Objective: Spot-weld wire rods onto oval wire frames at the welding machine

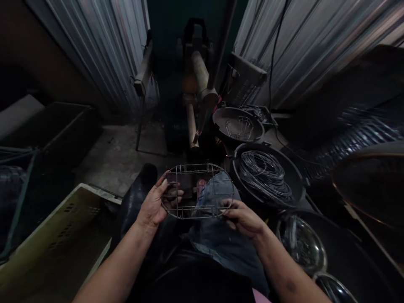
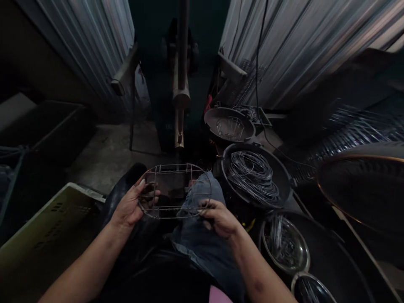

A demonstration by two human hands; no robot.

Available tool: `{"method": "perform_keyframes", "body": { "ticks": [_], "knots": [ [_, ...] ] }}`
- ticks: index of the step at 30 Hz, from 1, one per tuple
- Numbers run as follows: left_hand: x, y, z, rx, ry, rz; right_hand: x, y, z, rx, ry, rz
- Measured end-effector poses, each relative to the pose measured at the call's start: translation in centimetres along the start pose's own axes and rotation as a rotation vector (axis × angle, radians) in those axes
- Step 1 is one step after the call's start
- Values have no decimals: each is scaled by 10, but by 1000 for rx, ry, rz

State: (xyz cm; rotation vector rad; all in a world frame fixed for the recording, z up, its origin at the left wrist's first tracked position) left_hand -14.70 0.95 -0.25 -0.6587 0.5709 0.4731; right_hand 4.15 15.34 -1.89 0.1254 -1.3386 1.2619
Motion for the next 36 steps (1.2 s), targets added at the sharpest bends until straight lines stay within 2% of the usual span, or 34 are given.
{"method": "perform_keyframes", "body": {
  "ticks": [3, 5, 11, 17, 22, 30, 36],
  "knots": [
    [-4, 0, -4, -53, -10, -4, 4, 28, 37, 96, 80, 8],
    [-5, 0, -6, -73, -14, -2, 8, 44, 55, 159, 151, 0],
    [-11, 2, -8, -113, -32, 5, 19, 64, 81, 358, 287, -40],
    [-11, 6, -7, -118, -8, -9, 21, 62, 89, 422, 304, -59],
    [-9, 4, -7, -154, 6, -21, 21, 58, 91, 420, 329, -64],
    [-7, 0, -3, -111, 46, -12, 26, 53, 90, 401, 362, -79],
    [-2, 2, -8, -144, 31, -4, 17, 52, 88, 403, 322, -42]
  ]
}}
Point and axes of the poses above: each hand's wrist, its own y-axis towards the middle knuckle, its own z-axis out of the palm, x = y × z, the point moved 6 cm from there along y, towards the middle knuckle, and after that the axes turned 3 degrees about -x, right-handed, at the moved point
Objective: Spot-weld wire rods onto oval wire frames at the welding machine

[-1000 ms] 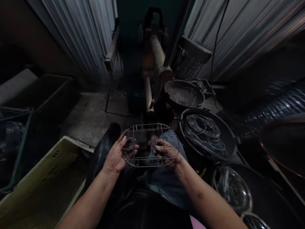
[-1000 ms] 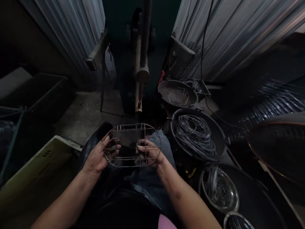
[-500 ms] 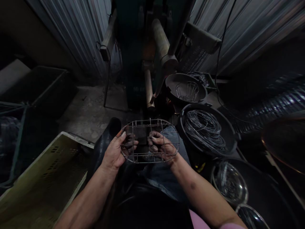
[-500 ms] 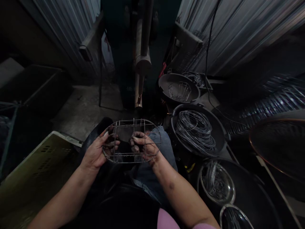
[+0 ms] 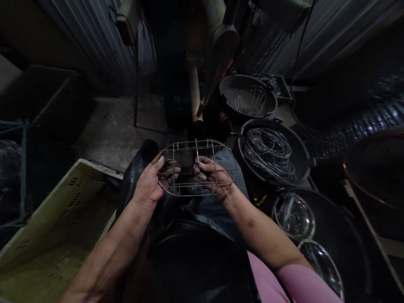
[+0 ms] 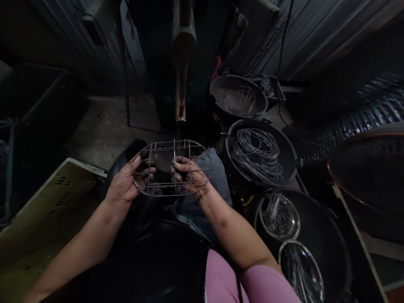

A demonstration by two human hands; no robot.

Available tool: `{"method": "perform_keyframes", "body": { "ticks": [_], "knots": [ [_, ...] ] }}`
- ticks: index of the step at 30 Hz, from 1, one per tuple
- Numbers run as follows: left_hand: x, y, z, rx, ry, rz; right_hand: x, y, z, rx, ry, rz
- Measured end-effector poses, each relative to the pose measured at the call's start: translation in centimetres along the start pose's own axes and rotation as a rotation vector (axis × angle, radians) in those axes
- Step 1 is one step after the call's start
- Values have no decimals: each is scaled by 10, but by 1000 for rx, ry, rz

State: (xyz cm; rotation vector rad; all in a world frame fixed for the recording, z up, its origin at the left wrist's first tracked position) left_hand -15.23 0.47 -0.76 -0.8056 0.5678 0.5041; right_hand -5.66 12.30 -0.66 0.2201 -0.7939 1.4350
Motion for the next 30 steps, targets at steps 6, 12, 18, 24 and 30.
{"method": "perform_keyframes", "body": {
  "ticks": [6, 12, 18, 24, 30],
  "knots": [
    [2, 0, -1, -18, -3, -9, -5, -1, -4, -17, -18, -18],
    [3, 0, -2, -27, -2, -3, -8, -4, -3, -38, -9, -2],
    [2, -1, -2, -19, 6, 18, -12, -6, -3, -26, 5, 6],
    [2, -2, -2, -6, 5, 22, -12, -8, -3, -29, -17, 9],
    [-4, -7, 3, 2, 21, 85, -14, -8, -3, -37, -33, 2]
  ]
}}
Point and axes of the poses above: each hand's wrist, its own y-axis towards the middle knuckle, its own z-axis out of the palm, x = y × z, the point moved 6 cm from there along y, towards the middle knuckle, and after that the axes turned 3 degrees about -x, right-handed, at the moved point
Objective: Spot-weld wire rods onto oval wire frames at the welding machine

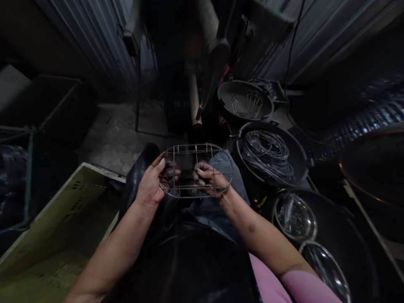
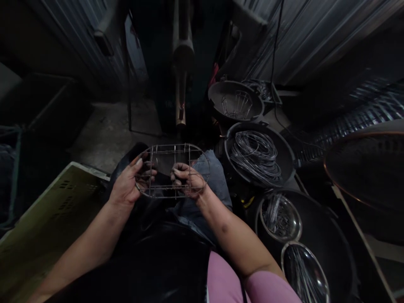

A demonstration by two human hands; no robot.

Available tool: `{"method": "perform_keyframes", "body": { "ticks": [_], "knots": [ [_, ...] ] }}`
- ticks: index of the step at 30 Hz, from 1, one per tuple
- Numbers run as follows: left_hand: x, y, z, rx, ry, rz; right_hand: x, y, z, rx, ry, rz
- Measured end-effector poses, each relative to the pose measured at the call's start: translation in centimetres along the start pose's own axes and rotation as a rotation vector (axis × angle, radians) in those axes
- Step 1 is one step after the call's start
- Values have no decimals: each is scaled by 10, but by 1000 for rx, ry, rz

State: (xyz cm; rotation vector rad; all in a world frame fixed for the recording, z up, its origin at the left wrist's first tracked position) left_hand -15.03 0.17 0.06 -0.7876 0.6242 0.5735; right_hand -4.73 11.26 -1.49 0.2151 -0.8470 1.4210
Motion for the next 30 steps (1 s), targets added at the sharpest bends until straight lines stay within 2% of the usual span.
{"method": "perform_keyframes", "body": {
  "ticks": [5, 15, 30],
  "knots": [
    [-7, -2, 5, -50, 24, 27, 1, 4, -3, 13, 42, -36],
    [-15, 8, 11, -40, 19, 33, 12, 14, -2, 72, 64, -59],
    [-15, 20, 12, -39, 10, 25, 16, 23, -4, 57, 101, -59]
  ]
}}
Point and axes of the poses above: each hand's wrist, its own y-axis towards the middle knuckle, its own z-axis out of the palm, x = y × z, the point moved 6 cm from there along y, towards the middle knuckle, and after that the axes turned 3 degrees about -x, right-handed, at the moved point
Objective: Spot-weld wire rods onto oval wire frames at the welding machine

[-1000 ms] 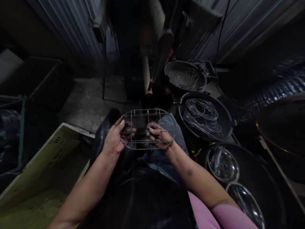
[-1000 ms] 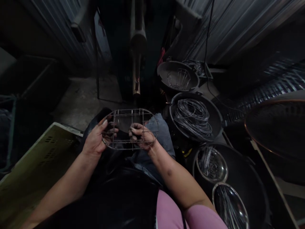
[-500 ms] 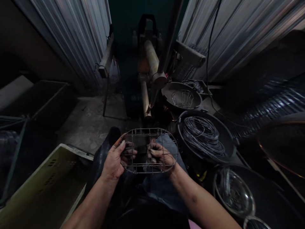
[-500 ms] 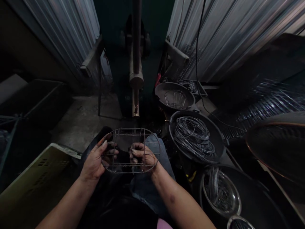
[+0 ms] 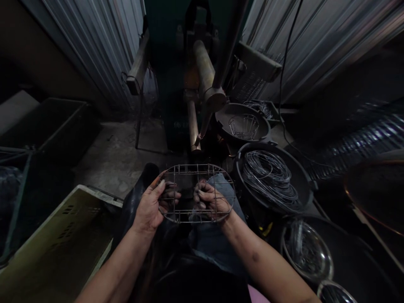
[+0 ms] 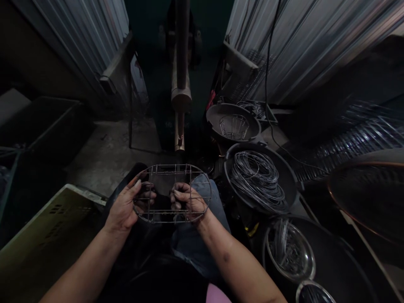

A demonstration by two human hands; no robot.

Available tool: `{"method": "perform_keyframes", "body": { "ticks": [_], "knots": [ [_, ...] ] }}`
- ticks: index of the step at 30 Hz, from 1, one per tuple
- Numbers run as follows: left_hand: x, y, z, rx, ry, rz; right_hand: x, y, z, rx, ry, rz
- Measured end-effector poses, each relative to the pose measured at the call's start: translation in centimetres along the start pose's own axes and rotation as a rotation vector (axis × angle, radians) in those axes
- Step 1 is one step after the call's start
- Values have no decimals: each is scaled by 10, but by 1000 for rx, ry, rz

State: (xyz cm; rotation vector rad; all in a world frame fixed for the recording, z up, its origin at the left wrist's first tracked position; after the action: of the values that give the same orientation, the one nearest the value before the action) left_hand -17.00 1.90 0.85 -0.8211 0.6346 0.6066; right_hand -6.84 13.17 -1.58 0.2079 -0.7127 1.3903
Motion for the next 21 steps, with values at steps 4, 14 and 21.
{"method": "perform_keyframes", "body": {
  "ticks": [4, 14, 21],
  "knots": [
    [-1, 1, 2, 12, 2, 0, 1, 1, 0, 9, -6, -2],
    [-6, 7, 9, 43, -3, 3, 9, 7, 1, 7, -19, -6],
    [-3, 14, 7, 41, -17, -9, 9, 10, -4, -37, -28, 3]
  ]
}}
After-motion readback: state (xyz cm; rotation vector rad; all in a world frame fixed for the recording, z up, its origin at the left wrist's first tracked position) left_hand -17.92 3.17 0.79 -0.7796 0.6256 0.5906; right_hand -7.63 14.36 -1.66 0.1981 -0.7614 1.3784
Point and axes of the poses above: each hand's wrist, its own y-axis towards the middle knuckle, its own z-axis out of the palm, x = y × z, the point moved 6 cm from there along y, towards the middle knuckle, and after that the axes turned 3 degrees about -x, right-handed, at the moved point
